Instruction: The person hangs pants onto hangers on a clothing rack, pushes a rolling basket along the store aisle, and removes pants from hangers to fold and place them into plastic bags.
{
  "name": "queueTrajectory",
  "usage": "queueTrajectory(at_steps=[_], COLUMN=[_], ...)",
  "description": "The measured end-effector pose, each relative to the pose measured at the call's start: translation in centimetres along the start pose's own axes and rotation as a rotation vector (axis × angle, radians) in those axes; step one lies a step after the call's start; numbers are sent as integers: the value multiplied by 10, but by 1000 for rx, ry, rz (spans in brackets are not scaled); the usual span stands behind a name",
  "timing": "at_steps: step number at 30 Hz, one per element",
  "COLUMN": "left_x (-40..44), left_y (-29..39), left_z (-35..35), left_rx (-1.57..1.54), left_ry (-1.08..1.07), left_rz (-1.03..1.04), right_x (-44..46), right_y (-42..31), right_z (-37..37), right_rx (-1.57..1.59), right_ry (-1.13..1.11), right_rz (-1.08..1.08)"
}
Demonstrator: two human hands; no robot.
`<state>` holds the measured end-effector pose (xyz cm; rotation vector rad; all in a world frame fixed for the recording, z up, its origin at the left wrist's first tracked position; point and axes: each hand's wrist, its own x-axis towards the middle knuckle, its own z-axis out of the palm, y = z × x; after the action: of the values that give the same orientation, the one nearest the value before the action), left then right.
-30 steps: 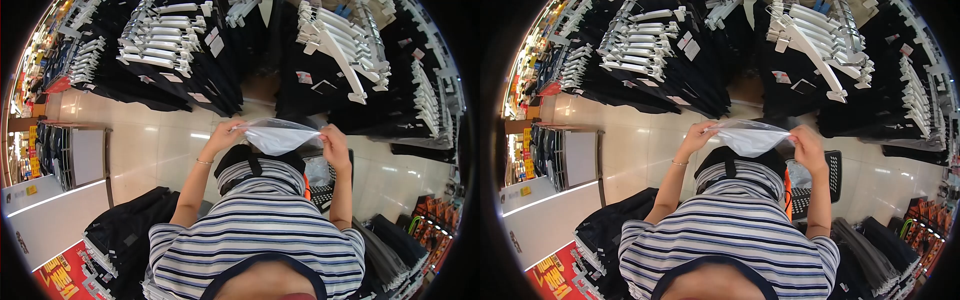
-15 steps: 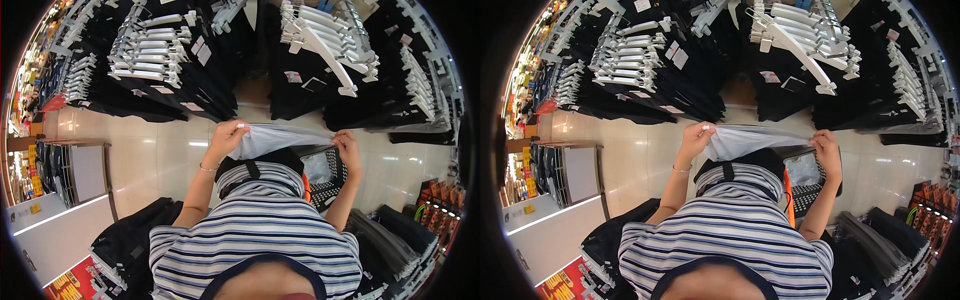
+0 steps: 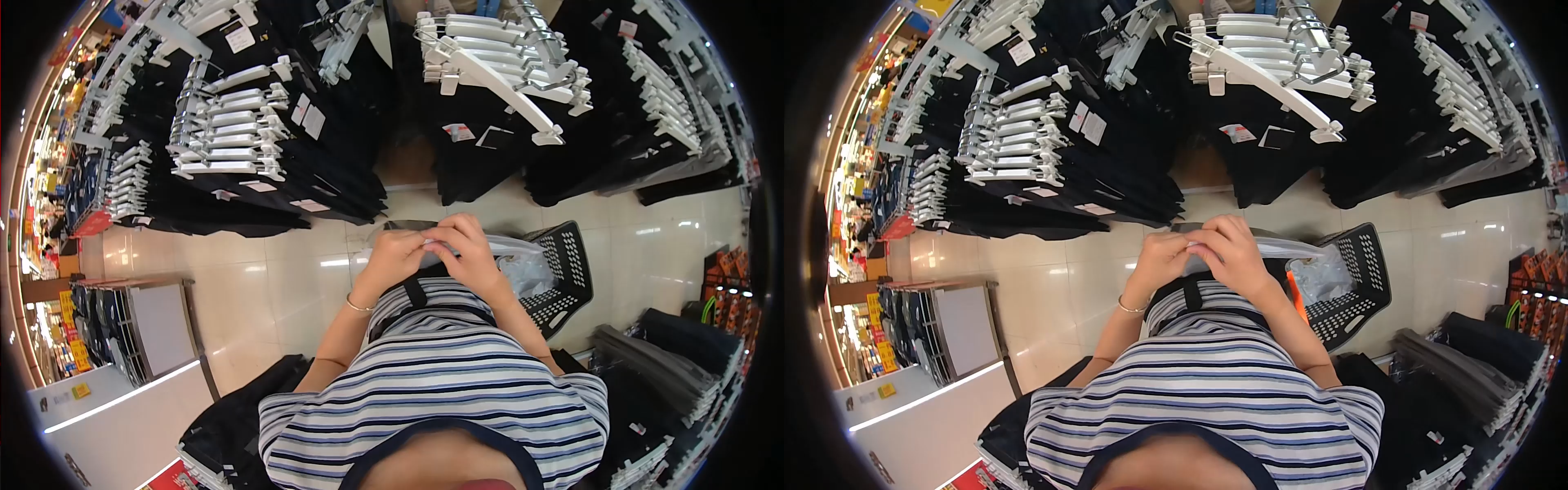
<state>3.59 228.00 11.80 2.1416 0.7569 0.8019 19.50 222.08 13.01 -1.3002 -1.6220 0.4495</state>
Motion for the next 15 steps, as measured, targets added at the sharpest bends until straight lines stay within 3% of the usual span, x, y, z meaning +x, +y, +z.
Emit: queueTrajectory(at_steps=[5, 15], left_x=[3, 9], left_y=[-2, -3], left_z=[7, 11], left_rx=[-20, 4], left_ry=[-38, -116], left_rz=[-16, 29], right_x=[-1, -18], right_y=[-1, 12], right_z=[3, 3], right_rx=[-43, 11], right_ry=[96, 57], right_rz=[-32, 225])
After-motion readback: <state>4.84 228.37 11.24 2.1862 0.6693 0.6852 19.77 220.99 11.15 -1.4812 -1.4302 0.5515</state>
